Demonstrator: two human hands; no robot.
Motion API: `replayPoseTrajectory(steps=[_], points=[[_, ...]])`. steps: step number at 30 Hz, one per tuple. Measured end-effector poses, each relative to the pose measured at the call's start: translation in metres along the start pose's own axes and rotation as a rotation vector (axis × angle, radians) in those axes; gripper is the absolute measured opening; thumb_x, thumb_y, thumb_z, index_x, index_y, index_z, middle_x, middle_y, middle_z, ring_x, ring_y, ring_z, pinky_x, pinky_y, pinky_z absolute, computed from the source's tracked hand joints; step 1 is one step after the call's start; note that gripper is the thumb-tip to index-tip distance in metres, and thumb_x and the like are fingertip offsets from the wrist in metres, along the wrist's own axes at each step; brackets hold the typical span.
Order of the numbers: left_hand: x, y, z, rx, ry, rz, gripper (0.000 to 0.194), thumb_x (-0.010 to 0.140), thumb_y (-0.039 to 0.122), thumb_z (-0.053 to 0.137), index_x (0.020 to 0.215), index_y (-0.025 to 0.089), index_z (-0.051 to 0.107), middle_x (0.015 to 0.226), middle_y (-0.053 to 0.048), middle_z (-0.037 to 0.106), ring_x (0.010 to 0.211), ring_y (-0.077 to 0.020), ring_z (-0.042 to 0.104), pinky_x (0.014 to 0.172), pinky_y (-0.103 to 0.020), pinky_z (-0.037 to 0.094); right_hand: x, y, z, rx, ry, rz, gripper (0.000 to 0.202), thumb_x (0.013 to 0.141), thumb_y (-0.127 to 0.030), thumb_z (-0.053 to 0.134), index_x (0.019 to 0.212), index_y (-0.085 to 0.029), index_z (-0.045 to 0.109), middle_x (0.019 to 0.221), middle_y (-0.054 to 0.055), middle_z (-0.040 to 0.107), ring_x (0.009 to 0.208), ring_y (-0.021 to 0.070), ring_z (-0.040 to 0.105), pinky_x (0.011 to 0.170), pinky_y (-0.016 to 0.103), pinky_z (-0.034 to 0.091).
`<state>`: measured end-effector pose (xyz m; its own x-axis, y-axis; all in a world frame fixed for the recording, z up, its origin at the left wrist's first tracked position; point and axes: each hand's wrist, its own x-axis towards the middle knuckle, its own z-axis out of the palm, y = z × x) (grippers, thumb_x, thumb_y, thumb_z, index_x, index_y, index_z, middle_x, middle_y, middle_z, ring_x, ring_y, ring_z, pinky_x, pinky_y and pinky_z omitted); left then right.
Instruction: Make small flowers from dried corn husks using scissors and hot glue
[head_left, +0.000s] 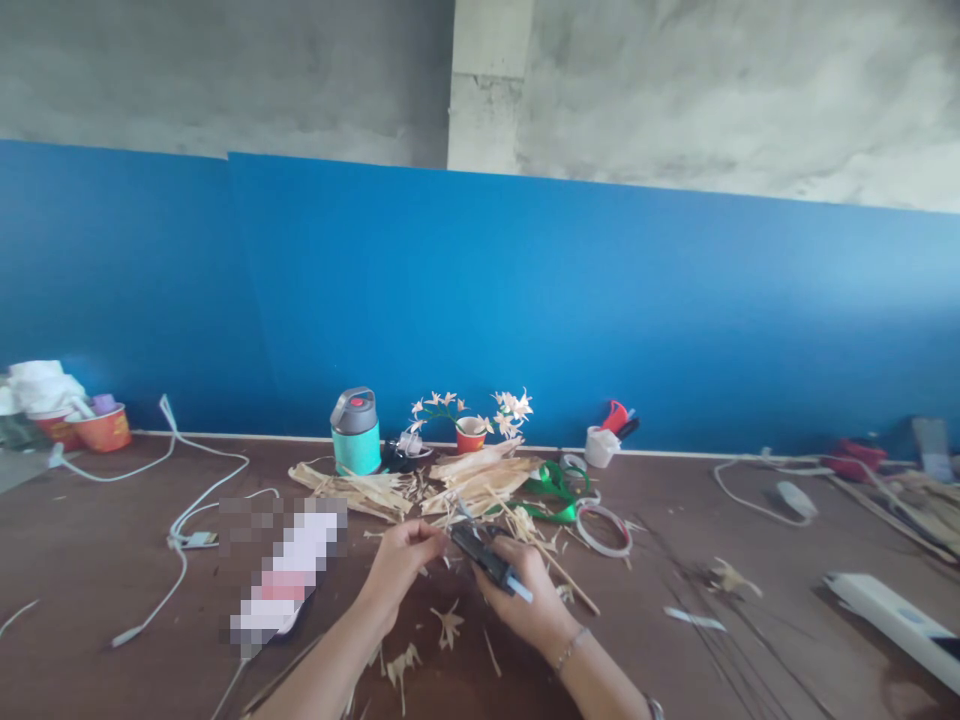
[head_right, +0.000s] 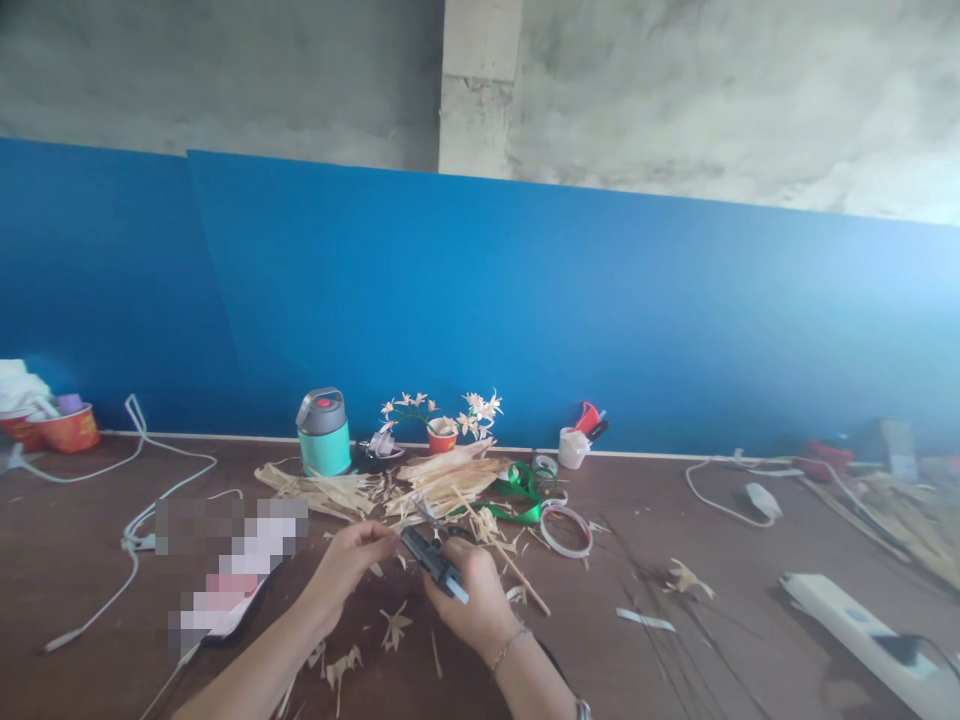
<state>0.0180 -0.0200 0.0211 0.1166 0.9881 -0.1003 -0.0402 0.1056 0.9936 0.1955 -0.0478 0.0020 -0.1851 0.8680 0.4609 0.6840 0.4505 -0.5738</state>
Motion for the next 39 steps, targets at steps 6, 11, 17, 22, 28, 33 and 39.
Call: replayPoseTrajectory(steps=[6, 11, 17, 22, 28, 33, 39], points=[[-0.001, 0.001, 0.000, 0.000, -0.005, -0.006, 0.020, 0.060, 0.035, 0.070, 0.063, 0.016, 0.065, 0.057, -0.002, 0.067, 0.054, -0.0162, 0.058, 0.053, -0.024, 0.037, -0.001, 0.002, 0.002, -0.020, 0.009, -0.006, 0.009, 0.073, -0.017, 0.054, 0.065, -0.017, 0.055, 0.064, 0.001, 0.058, 0.060, 0.0136, 0.054, 0.057, 0.023, 0.040], [-0.002, 0.003, 0.001, 0.001, 0.005, -0.017, 0.020, 0.059, 0.035, 0.070, 0.062, 0.017, 0.065, 0.056, -0.001, 0.066, 0.055, -0.0169, 0.059, 0.054, -0.024, 0.038, -0.001, 0.001, 0.001, -0.018, 0.017, -0.011, 0.008, 0.072, -0.014, 0.055, 0.065, -0.017, 0.055, 0.065, 0.001, 0.058, 0.060, 0.0138, 0.054, 0.057, 0.023, 0.040], [-0.002, 0.003, 0.001, -0.015, 0.013, 0.002, 0.018, 0.060, 0.034, 0.070, 0.059, 0.017, 0.064, 0.055, 0.000, 0.065, 0.055, -0.0155, 0.058, 0.057, -0.024, 0.039, 0.000, -0.002, -0.002, -0.039, -0.027, -0.003, 0.012, 0.070, -0.014, 0.054, 0.060, -0.018, 0.050, 0.061, 0.000, 0.056, 0.056, 0.0126, 0.052, 0.053, 0.022, 0.036], [-0.001, 0.001, 0.001, -0.013, 0.006, -0.010, 0.017, 0.060, 0.033, 0.070, 0.061, 0.017, 0.065, 0.056, -0.001, 0.066, 0.055, -0.0157, 0.058, 0.055, -0.024, 0.038, 0.001, -0.002, -0.002, -0.044, -0.018, 0.013, 0.010, 0.073, -0.017, 0.053, 0.063, -0.018, 0.053, 0.065, 0.002, 0.058, 0.062, 0.0149, 0.055, 0.057, 0.023, 0.039], [0.000, 0.000, 0.000, -0.035, -0.016, -0.007, 0.018, 0.061, 0.034, 0.069, 0.060, 0.017, 0.064, 0.055, 0.000, 0.066, 0.054, -0.0156, 0.058, 0.055, -0.025, 0.039, 0.000, -0.003, -0.003, -0.043, -0.054, 0.008, 0.012, 0.071, -0.015, 0.052, 0.060, -0.018, 0.049, 0.062, 0.001, 0.056, 0.058, 0.0134, 0.052, 0.054, 0.022, 0.036], [0.004, -0.003, -0.001, -0.018, -0.013, -0.012, 0.019, 0.060, 0.034, 0.070, 0.061, 0.016, 0.065, 0.055, -0.001, 0.066, 0.053, -0.0155, 0.057, 0.054, -0.025, 0.039, -0.001, -0.002, -0.003, -0.045, -0.057, 0.008, 0.012, 0.071, -0.014, 0.051, 0.059, -0.018, 0.048, 0.062, 0.001, 0.055, 0.058, 0.0132, 0.051, 0.054, 0.022, 0.034], [0.006, -0.009, -0.003, -0.013, -0.024, -0.009, 0.021, 0.061, 0.034, 0.070, 0.064, 0.014, 0.065, 0.057, -0.002, 0.067, 0.055, -0.0160, 0.057, 0.055, -0.025, 0.038, 0.000, -0.002, -0.002, -0.067, -0.048, 0.024, 0.014, 0.069, -0.014, 0.052, 0.057, -0.018, 0.045, 0.061, 0.000, 0.053, 0.058, 0.0127, 0.050, 0.054, 0.021, 0.033]])
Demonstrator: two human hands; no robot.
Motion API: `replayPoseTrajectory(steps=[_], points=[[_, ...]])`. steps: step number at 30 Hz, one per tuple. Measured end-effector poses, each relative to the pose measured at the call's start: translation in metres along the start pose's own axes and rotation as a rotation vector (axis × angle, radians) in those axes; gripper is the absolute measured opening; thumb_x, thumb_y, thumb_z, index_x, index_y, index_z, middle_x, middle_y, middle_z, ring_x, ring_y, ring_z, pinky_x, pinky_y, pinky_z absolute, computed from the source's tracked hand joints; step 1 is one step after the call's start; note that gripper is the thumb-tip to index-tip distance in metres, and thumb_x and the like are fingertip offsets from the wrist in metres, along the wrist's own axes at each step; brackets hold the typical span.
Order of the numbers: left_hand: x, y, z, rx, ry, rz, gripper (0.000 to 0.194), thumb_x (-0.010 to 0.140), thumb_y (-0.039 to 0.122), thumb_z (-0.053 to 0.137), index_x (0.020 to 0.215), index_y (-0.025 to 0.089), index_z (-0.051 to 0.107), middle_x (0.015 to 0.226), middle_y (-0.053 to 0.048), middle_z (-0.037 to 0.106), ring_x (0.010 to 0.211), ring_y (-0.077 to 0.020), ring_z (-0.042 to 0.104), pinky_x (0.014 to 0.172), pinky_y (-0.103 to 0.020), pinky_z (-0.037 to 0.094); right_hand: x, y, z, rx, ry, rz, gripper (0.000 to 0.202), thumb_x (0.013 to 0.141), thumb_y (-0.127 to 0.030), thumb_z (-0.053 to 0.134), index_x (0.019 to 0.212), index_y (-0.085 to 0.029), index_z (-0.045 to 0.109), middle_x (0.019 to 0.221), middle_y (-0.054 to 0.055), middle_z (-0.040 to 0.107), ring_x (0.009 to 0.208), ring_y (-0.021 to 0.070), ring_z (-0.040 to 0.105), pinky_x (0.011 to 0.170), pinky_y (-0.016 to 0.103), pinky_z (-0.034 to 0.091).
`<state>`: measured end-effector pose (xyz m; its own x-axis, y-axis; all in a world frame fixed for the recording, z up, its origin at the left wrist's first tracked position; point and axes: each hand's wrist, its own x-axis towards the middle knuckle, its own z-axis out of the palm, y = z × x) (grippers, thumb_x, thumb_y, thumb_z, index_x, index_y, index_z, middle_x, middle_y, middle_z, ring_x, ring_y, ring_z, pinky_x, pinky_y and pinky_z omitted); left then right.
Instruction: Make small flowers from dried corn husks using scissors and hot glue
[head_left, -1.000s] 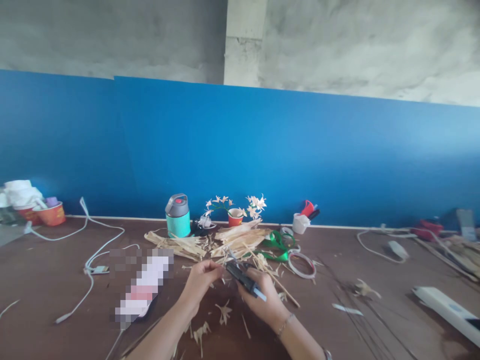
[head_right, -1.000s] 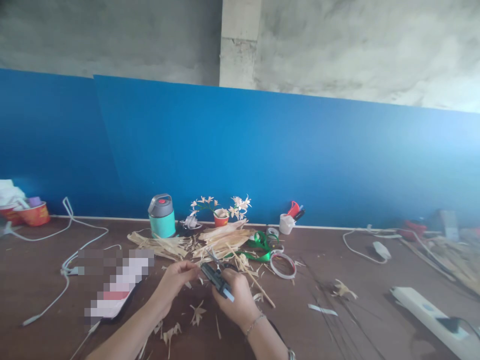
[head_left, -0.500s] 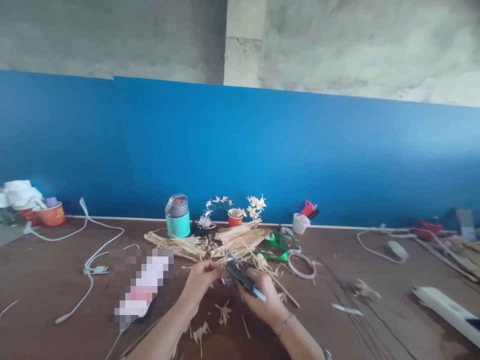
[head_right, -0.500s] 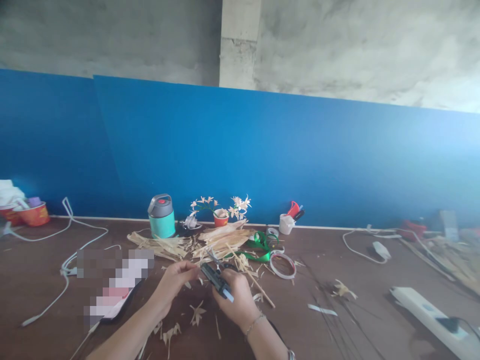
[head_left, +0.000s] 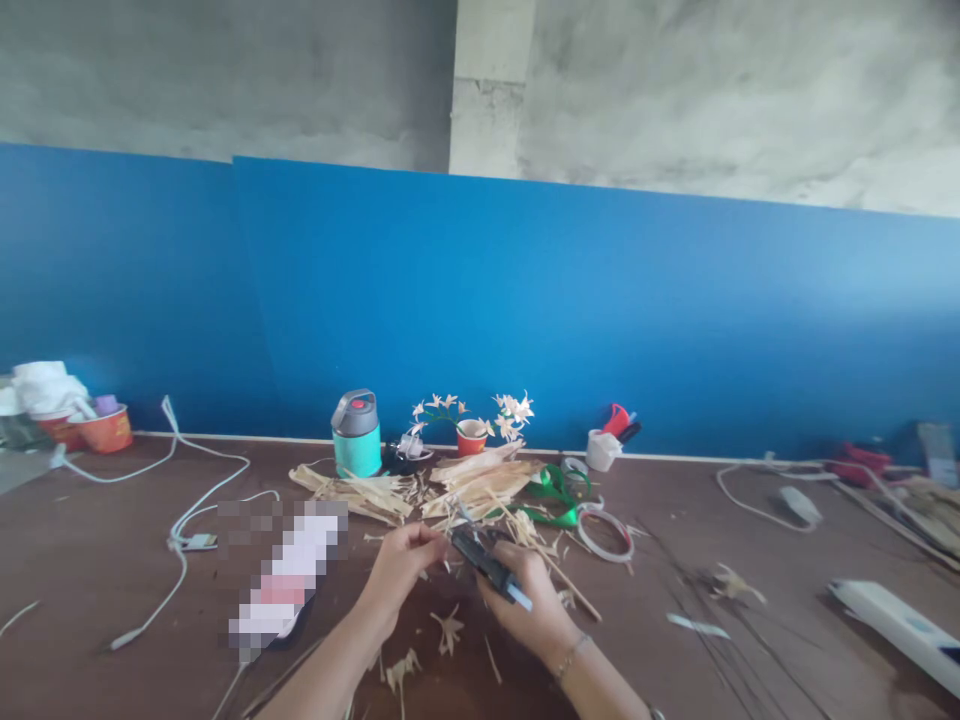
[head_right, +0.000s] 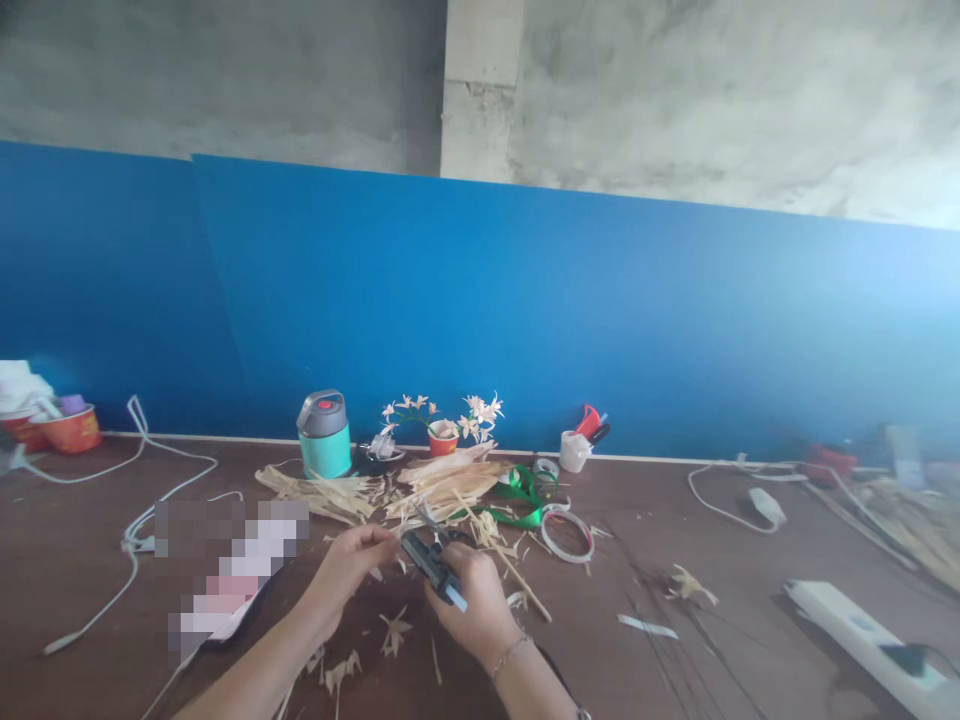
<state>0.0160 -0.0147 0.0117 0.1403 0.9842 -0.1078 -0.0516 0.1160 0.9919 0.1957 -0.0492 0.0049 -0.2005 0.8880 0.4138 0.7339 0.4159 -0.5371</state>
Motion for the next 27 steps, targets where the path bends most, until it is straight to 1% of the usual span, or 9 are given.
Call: replayPoseTrajectory(steps=[9, 18, 24, 27], points=[[0.002, -0.002, 0.000, -0.026, 0.002, 0.007, 0.020, 0.060, 0.033, 0.071, 0.063, 0.015, 0.065, 0.056, -0.002, 0.066, 0.054, -0.0154, 0.056, 0.056, -0.025, 0.039, 0.000, -0.001, -0.001, -0.009, -0.012, 0.007, 0.013, 0.068, -0.014, 0.051, 0.057, -0.018, 0.045, 0.061, 0.001, 0.054, 0.057, 0.0127, 0.050, 0.054, 0.021, 0.032], [-0.002, 0.003, 0.001, -0.025, -0.002, -0.001, 0.022, 0.060, 0.036, 0.071, 0.061, 0.015, 0.065, 0.055, -0.002, 0.066, 0.053, -0.0156, 0.056, 0.053, -0.024, 0.038, 0.000, 0.000, 0.000, 0.002, -0.002, 0.010, 0.012, 0.069, -0.014, 0.052, 0.058, -0.017, 0.049, 0.062, 0.002, 0.056, 0.059, 0.0131, 0.051, 0.054, 0.021, 0.034], [-0.004, 0.005, 0.002, -0.033, -0.011, 0.028, 0.020, 0.061, 0.036, 0.071, 0.061, 0.016, 0.065, 0.056, 0.000, 0.065, 0.054, -0.0142, 0.055, 0.056, -0.023, 0.037, 0.001, -0.001, 0.000, 0.080, 0.041, 0.018, 0.010, 0.073, -0.017, 0.052, 0.065, -0.016, 0.058, 0.066, 0.003, 0.061, 0.062, 0.0150, 0.054, 0.059, 0.023, 0.039], [-0.005, 0.008, 0.002, -0.071, 0.000, 0.031, 0.020, 0.060, 0.035, 0.072, 0.063, 0.017, 0.065, 0.058, 0.000, 0.065, 0.056, -0.0138, 0.055, 0.057, -0.023, 0.037, 0.002, -0.002, 0.001, 0.182, 0.073, 0.084, 0.014, 0.076, -0.023, 0.052, 0.065, -0.016, 0.059, 0.065, 0.003, 0.062, 0.059, 0.0148, 0.055, 0.057, 0.024, 0.040]])
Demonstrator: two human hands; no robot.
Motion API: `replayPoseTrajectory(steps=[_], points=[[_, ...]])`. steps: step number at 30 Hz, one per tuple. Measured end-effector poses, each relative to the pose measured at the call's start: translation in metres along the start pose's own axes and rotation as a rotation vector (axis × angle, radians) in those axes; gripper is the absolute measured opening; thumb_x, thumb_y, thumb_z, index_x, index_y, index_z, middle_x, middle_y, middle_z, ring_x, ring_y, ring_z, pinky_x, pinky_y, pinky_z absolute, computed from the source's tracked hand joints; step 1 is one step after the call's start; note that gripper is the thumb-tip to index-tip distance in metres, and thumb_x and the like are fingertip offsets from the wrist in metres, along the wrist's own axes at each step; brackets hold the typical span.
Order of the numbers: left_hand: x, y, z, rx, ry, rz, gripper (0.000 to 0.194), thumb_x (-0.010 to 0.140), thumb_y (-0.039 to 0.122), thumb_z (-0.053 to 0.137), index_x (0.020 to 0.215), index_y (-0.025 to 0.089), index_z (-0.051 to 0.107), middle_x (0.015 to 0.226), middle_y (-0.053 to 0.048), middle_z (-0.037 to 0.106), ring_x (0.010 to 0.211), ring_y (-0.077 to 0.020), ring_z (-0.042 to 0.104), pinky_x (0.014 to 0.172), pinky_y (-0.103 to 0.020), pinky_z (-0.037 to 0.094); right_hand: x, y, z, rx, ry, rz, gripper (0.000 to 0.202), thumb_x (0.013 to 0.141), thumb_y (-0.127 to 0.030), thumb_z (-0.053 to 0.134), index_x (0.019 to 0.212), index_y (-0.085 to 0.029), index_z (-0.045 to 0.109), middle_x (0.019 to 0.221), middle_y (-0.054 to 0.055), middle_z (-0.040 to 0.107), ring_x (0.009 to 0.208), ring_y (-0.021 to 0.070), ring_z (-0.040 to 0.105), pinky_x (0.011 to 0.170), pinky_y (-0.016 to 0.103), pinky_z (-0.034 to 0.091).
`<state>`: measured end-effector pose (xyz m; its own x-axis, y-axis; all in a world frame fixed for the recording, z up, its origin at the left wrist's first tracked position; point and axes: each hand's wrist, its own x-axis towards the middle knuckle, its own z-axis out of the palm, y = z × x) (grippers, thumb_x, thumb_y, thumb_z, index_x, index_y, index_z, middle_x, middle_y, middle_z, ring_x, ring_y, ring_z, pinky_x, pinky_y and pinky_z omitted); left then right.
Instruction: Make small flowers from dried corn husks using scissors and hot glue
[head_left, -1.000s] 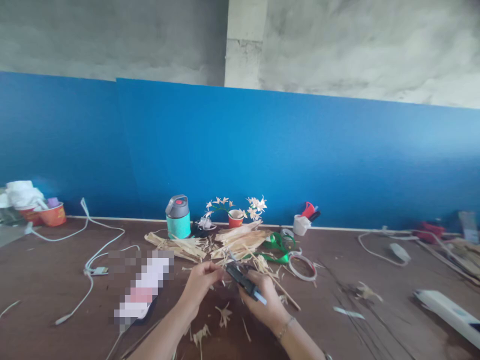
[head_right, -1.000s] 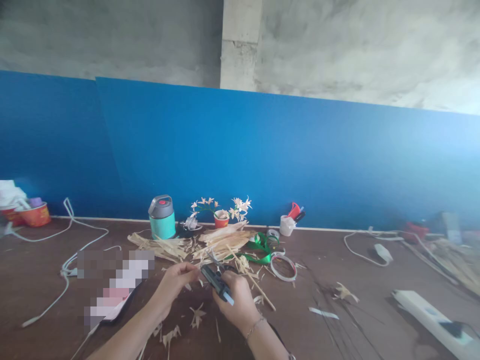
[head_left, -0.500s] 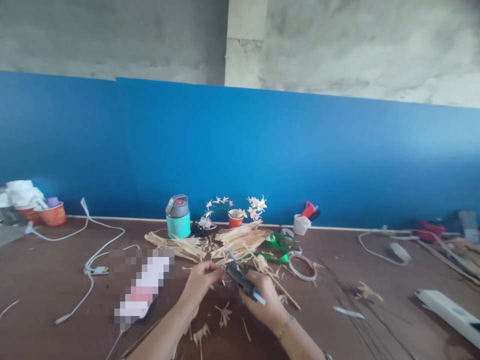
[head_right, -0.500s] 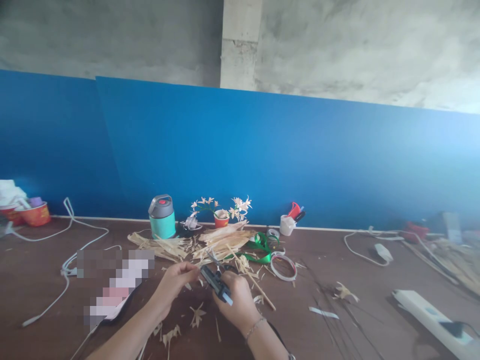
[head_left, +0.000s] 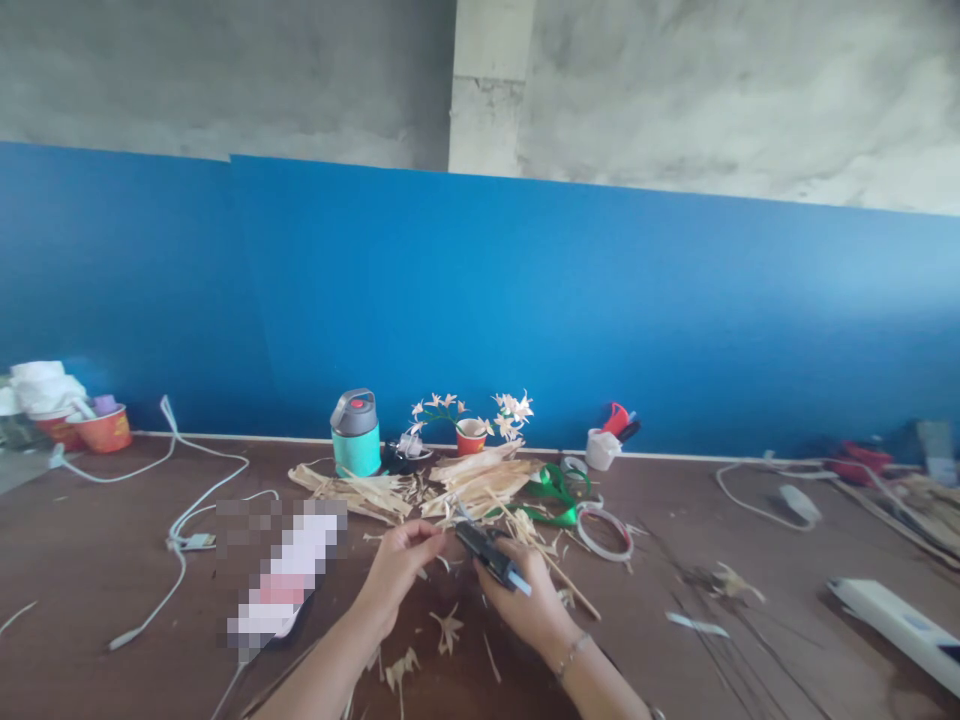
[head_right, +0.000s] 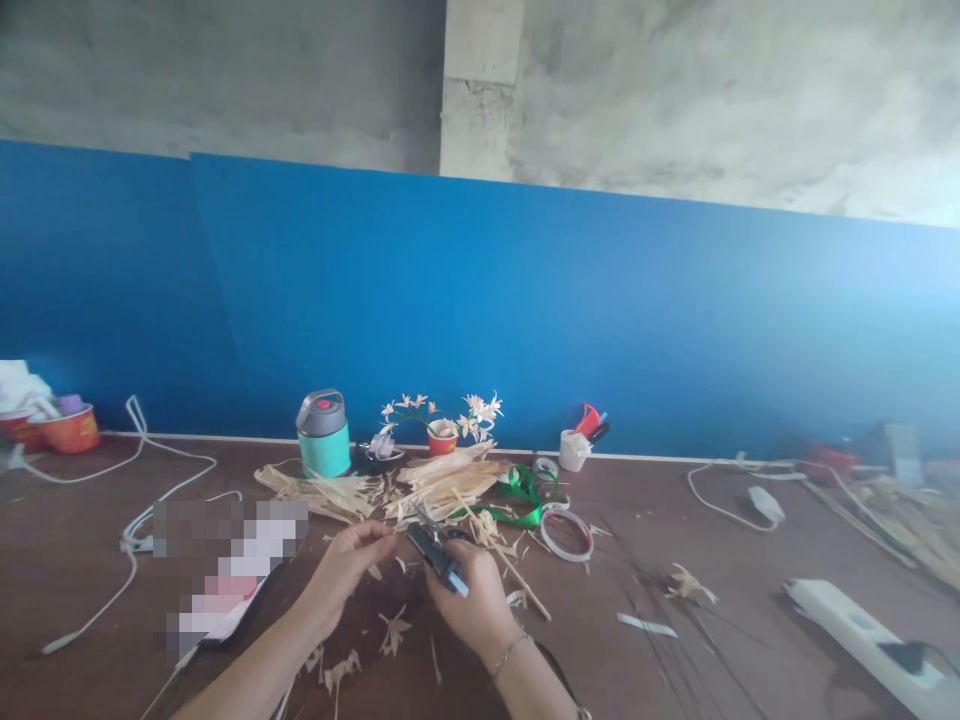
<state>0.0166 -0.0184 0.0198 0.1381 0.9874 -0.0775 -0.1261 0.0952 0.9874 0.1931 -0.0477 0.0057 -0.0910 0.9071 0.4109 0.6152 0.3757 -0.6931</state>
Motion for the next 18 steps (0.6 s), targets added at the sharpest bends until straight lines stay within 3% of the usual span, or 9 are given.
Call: replayPoseTrajectory(steps=[7, 11, 15, 18], points=[[-0.001, 0.004, -0.003, -0.029, 0.009, 0.049, 0.022, 0.061, 0.037, 0.072, 0.069, 0.017, 0.069, 0.064, 0.000, 0.066, 0.068, -0.0156, 0.056, 0.067, -0.023, 0.039, 0.002, 0.011, 0.005, 0.314, -0.006, 0.182, 0.017, 0.074, -0.031, 0.058, 0.072, -0.015, 0.062, 0.065, 0.002, 0.063, 0.059, 0.0145, 0.053, 0.053, 0.024, 0.041], [-0.001, 0.003, -0.004, 0.032, -0.048, 0.066, 0.023, 0.064, 0.040, 0.070, 0.071, 0.017, 0.069, 0.068, -0.001, 0.068, 0.070, -0.0165, 0.057, 0.069, -0.024, 0.039, 0.004, 0.010, 0.001, 0.402, 0.021, 0.291, 0.020, 0.069, -0.035, 0.062, 0.069, -0.016, 0.061, 0.058, 0.000, 0.059, 0.053, 0.0134, 0.050, 0.049, 0.024, 0.040], [0.002, 0.001, -0.005, 0.189, -0.102, 0.120, 0.022, 0.067, 0.039, 0.066, 0.070, 0.018, 0.069, 0.061, -0.001, 0.065, 0.059, -0.0163, 0.055, 0.060, -0.025, 0.038, 0.006, 0.005, -0.006, 0.419, 0.013, 0.368, 0.025, 0.067, -0.040, 0.062, 0.064, -0.016, 0.058, 0.049, -0.002, 0.051, 0.045, 0.0110, 0.042, 0.043, 0.023, 0.036], [0.005, -0.001, -0.008, 0.385, -0.049, 0.273, 0.016, 0.066, 0.034, 0.066, 0.062, 0.020, 0.070, 0.060, -0.002, 0.063, 0.061, -0.0187, 0.055, 0.061, -0.026, 0.037, 0.003, 0.001, -0.012, 0.369, 0.030, 0.308, 0.023, 0.070, -0.039, 0.059, 0.068, -0.016, 0.059, 0.053, 0.000, 0.055, 0.047, 0.0123, 0.045, 0.045, 0.024, 0.038]])
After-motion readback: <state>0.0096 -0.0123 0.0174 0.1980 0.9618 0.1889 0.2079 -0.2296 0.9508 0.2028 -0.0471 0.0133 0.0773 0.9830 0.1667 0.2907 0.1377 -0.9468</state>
